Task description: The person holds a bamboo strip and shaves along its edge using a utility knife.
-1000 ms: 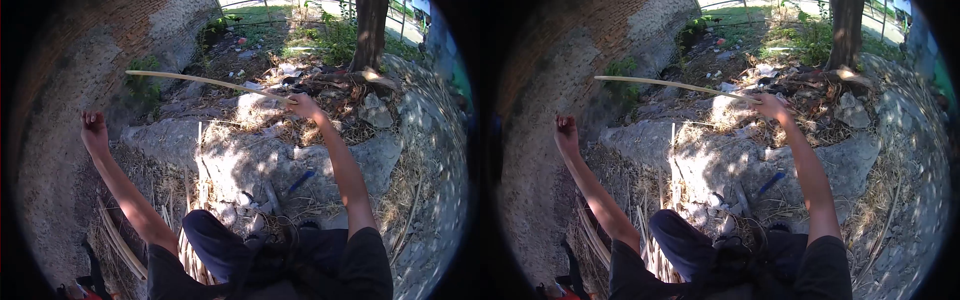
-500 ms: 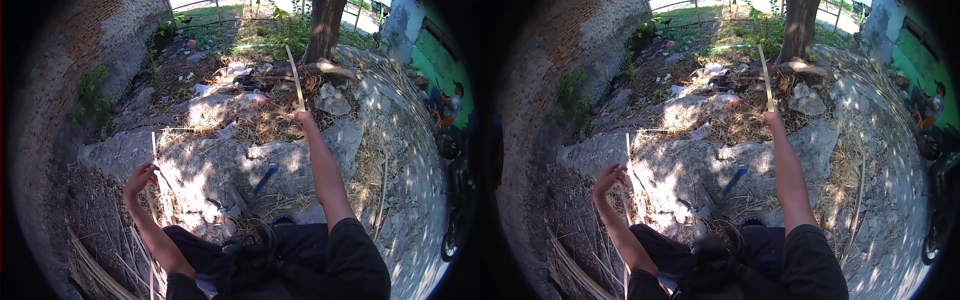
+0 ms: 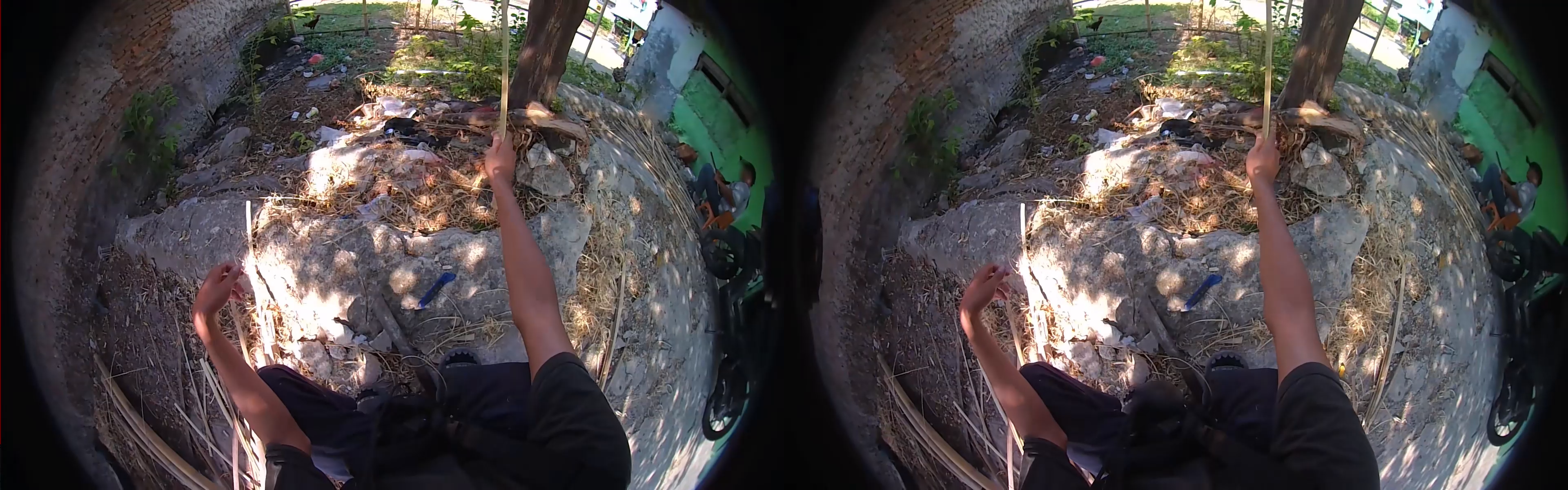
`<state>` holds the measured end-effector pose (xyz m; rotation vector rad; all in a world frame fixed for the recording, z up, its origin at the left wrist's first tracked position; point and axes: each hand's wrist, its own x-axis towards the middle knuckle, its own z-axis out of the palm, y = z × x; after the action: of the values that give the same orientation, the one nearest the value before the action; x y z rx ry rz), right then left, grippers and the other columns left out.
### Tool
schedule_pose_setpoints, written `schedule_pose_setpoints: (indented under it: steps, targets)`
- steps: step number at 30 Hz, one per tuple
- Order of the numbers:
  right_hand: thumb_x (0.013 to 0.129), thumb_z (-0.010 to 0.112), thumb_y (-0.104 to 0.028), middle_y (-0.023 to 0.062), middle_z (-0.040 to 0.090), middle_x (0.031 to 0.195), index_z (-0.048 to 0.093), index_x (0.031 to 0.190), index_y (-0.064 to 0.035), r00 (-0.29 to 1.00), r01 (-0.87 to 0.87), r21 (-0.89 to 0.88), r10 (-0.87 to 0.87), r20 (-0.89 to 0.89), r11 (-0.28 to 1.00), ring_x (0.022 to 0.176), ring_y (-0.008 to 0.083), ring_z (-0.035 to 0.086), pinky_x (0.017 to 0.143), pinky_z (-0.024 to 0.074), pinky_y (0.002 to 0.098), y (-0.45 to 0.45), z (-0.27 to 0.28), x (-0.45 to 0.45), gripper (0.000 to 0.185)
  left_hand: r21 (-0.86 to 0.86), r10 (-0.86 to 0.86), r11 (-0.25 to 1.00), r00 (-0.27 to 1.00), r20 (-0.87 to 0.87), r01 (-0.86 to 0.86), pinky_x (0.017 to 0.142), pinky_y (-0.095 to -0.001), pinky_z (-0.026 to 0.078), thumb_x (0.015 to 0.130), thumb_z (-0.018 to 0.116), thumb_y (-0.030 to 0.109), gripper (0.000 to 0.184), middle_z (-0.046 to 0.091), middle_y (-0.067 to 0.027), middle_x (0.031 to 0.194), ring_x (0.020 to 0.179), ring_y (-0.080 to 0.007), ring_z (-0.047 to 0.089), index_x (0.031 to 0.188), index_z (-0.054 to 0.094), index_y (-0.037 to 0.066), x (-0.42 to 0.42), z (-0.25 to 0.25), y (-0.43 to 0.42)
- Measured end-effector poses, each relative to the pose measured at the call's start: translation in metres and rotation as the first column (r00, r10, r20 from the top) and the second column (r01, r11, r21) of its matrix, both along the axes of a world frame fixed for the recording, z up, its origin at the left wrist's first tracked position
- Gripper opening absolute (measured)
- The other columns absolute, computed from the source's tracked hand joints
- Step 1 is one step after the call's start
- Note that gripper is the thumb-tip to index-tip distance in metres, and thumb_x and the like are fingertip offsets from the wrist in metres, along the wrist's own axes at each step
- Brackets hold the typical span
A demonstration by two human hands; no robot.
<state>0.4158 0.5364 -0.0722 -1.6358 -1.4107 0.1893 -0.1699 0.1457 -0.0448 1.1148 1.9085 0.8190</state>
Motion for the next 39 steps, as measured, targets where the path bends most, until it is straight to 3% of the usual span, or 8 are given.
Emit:
schedule_pose_setpoints:
  steps: [4, 8, 17, 22, 30, 33, 37, 39]
  targets:
    - [0.105, 0.053, -0.022, 0.0249, 0.071, 0.11, 0.044, 0.142, -0.0011, 0.975, 0.217, -0.294, -0.193, 0.111, 0.931, 0.104, 0.0438, 0.069, 0.086, 0.0534, 0.0581, -0.025, 0.005, 0.006, 0.043, -0.018, 0.034, 0.999, 0.999, 0.009, -0.034, 0.062, -0.0328, 0.058, 0.109, 0.057, 0.031, 0.036, 0.07, -0.0127, 0.084, 0.065, -0.0189, 0.069, 0.12, 0.063, -0.002, -0.006, 0.005, -0.009]
    - [0.1, 0.058, -0.014, 0.0272, 0.07, 0.117, 0.049, 0.139, 0.0006, 0.949, 0.314, -0.614, -0.223, 0.222, 0.725, 0.109, 0.0437, 0.07, 0.09, 0.0571, 0.0557, -0.037, -0.098, 0.054, 0.042, -0.029, 0.048, 0.998, 0.998, -0.037, -0.049, 0.061, -0.0337, 0.057, 0.109, 0.055, 0.029, 0.033, 0.068, -0.0105, 0.079, 0.066, -0.0174, 0.067, 0.117, 0.062, -0.003, -0.003, 0.013, -0.017]
    - [0.107, 0.047, -0.013, 0.024, 0.074, 0.108, 0.051, 0.139, 0.0061, 0.875, 0.237, -0.323, -0.056, 0.481, 0.916, 0.097, 0.0412, 0.073, 0.082, 0.0598, 0.0515, -0.063, -0.071, 0.037, 0.037, -0.037, 0.054, 0.998, 0.998, -0.015, -0.055, 0.06, -0.0321, 0.058, 0.108, 0.057, 0.031, 0.036, 0.069, -0.0121, 0.082, 0.064, -0.0185, 0.069, 0.12, 0.061, -0.003, -0.01, 0.011, -0.019]
    - [0.106, 0.048, -0.015, 0.0313, 0.072, 0.108, 0.053, 0.138, 0.005, 0.933, 0.328, -0.431, -0.216, 0.288, 0.841, 0.099, 0.0431, 0.074, 0.08, 0.0604, 0.0495, -0.041, -0.129, 0.085, 0.039, -0.021, 0.047, 0.999, 0.999, 0.028, -0.046, 0.059, -0.0304, 0.057, 0.108, 0.057, 0.031, 0.035, 0.07, -0.0114, 0.082, 0.061, -0.017, 0.068, 0.118, 0.062, -0.002, -0.006, 0.017, -0.022]
    - [0.109, 0.042, -0.02, 0.0273, 0.071, 0.093, 0.048, 0.133, 0.0081, 0.904, -0.066, -0.3, 0.184, 0.385, 0.952, 0.085, 0.0491, 0.068, 0.074, 0.0541, 0.0581, -0.039, -0.067, 0.023, 0.038, -0.025, 0.041, 0.999, 0.999, 0.011, -0.041, 0.062, -0.0307, 0.057, 0.109, 0.056, 0.034, 0.037, 0.07, -0.0105, 0.08, 0.063, -0.0163, 0.068, 0.119, 0.063, -0.001, 0.006, 0.022, -0.017]
    - [0.11, 0.04, -0.023, 0.0282, 0.07, 0.099, 0.046, 0.135, 0.0084, 0.748, -0.298, -0.022, 0.248, 0.615, 0.954, 0.087, 0.0489, 0.067, 0.076, 0.0533, 0.0587, -0.035, -0.064, 0.02, 0.04, -0.046, 0.018, 0.999, 0.999, 0.032, -0.016, 0.063, -0.0313, 0.057, 0.109, 0.055, 0.035, 0.038, 0.07, -0.0104, 0.08, 0.063, -0.016, 0.068, 0.12, 0.062, 0.0, 0.0, 0.016, -0.018]
    - [0.106, 0.05, -0.016, 0.0289, 0.07, 0.112, 0.047, 0.138, 0.0044, 0.894, 0.26, -0.467, -0.027, 0.448, 0.845, 0.109, 0.0436, 0.069, 0.086, 0.0572, 0.0526, -0.044, -0.077, 0.085, 0.039, -0.019, -0.003, 1.0, 1.0, -0.001, 0.003, 0.063, -0.0323, 0.057, 0.109, 0.055, 0.034, 0.036, 0.07, -0.0103, 0.08, 0.063, -0.0168, 0.068, 0.121, 0.062, 0.0, 0.004, 0.026, -0.028]
    - [0.098, 0.061, -0.014, 0.0279, 0.07, 0.119, 0.049, 0.136, 0.0029, 0.927, 0.296, -0.519, -0.109, 0.359, 0.802, 0.112, 0.0431, 0.069, 0.092, 0.057, 0.0518, -0.045, -0.126, 0.133, 0.044, -0.011, 0.013, 1.0, 1.0, -0.026, -0.013, 0.063, -0.0327, 0.057, 0.109, 0.055, 0.033, 0.036, 0.07, -0.0102, 0.08, 0.063, -0.0172, 0.068, 0.121, 0.061, 0.0, 0.005, 0.035, -0.033]
